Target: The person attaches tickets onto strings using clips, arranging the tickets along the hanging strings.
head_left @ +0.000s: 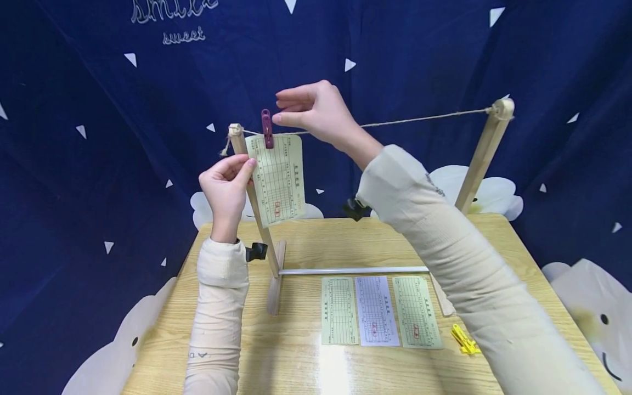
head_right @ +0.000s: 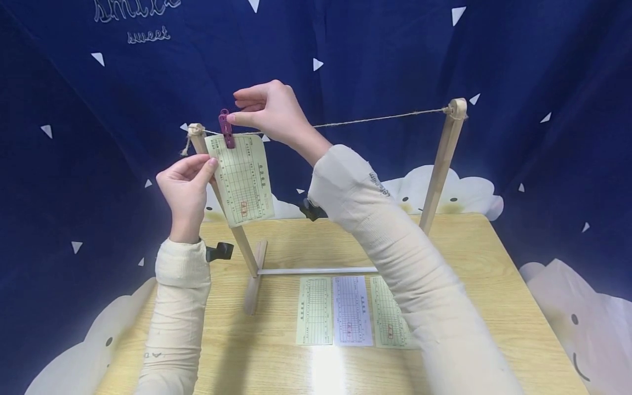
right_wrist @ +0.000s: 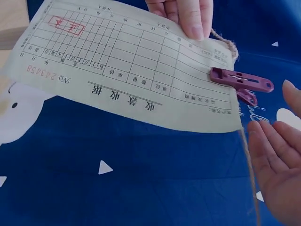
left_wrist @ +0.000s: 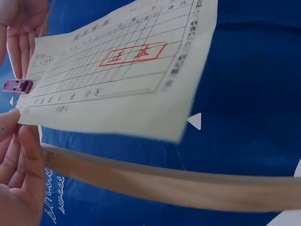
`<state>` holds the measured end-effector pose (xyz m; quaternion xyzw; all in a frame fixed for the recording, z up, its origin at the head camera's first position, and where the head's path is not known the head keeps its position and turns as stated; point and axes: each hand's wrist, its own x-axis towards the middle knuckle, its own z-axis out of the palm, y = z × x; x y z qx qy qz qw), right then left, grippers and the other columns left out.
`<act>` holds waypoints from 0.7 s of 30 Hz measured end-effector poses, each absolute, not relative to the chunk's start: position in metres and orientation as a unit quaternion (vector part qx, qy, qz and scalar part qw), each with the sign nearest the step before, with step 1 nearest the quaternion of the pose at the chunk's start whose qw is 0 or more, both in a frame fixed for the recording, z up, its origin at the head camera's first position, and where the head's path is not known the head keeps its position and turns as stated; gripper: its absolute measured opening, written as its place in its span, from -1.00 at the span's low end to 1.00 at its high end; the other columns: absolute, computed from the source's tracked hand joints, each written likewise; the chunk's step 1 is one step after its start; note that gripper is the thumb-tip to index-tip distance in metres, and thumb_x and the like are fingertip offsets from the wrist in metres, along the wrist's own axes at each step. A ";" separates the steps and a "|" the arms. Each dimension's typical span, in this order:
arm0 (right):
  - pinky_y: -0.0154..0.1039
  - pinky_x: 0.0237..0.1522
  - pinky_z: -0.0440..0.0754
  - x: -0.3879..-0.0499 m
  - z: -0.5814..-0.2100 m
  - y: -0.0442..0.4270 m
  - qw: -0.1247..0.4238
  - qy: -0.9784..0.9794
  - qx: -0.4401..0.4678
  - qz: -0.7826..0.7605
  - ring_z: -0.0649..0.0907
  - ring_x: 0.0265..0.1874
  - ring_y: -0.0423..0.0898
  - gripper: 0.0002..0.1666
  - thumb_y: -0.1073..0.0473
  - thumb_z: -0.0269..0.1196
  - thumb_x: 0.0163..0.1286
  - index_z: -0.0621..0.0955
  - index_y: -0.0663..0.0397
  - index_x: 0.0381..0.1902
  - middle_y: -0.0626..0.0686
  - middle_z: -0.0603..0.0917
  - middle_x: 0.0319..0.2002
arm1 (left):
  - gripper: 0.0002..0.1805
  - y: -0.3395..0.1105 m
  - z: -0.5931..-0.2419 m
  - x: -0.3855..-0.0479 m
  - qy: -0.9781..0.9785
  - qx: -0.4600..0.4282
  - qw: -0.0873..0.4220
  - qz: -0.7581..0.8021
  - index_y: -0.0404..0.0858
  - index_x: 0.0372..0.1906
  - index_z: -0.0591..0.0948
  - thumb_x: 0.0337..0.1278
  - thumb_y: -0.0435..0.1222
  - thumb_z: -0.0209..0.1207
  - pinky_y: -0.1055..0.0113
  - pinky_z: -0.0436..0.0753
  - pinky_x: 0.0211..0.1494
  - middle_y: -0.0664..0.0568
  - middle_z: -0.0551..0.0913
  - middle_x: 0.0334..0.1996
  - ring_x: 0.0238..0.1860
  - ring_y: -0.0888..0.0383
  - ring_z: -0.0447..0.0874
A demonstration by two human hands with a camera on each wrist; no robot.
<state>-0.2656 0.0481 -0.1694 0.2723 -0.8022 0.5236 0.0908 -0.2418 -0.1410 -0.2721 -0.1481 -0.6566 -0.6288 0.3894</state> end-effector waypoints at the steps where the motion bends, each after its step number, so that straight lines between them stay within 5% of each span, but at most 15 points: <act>1: -0.42 -0.08 0.51 -0.264 -0.170 0.051 0.096 -0.802 0.274 0.521 0.61 -0.13 -0.21 -0.47 0.15 0.35 0.11 0.55 0.16 0.06 0.05 0.62 -0.04 | -0.81 -0.141 -0.272 -0.242 -0.661 -0.148 0.392 -0.623 -0.57 -0.40 0.63 -0.11 -0.45 0.31 0.52 0.49 -0.57 0.17 0.64 -0.59 -0.64 0.29 0.53; 8: -0.37 -0.09 0.53 -0.255 -0.171 0.067 0.130 -0.791 0.303 0.516 0.63 -0.18 -0.18 -0.53 0.21 0.34 0.11 0.57 0.21 0.01 0.09 0.64 -0.09 | -0.80 -0.143 -0.274 -0.239 -0.684 -0.145 0.415 -0.581 -0.53 -0.39 0.64 -0.12 -0.42 0.32 0.54 0.54 -0.46 -0.14 0.67 -0.51 -0.53 0.33 0.60; 21: -0.31 -0.05 0.52 -0.238 -0.184 0.091 0.137 -0.778 0.311 0.528 0.63 -0.17 -0.15 -0.61 0.23 0.30 0.16 0.59 0.24 -0.03 0.11 0.64 -0.11 | -0.85 -0.155 -0.287 -0.226 -0.724 -0.131 0.446 -0.510 -0.46 -0.43 0.67 -0.13 -0.41 0.33 0.59 0.45 -0.47 -0.20 0.67 -0.49 -0.52 0.45 0.53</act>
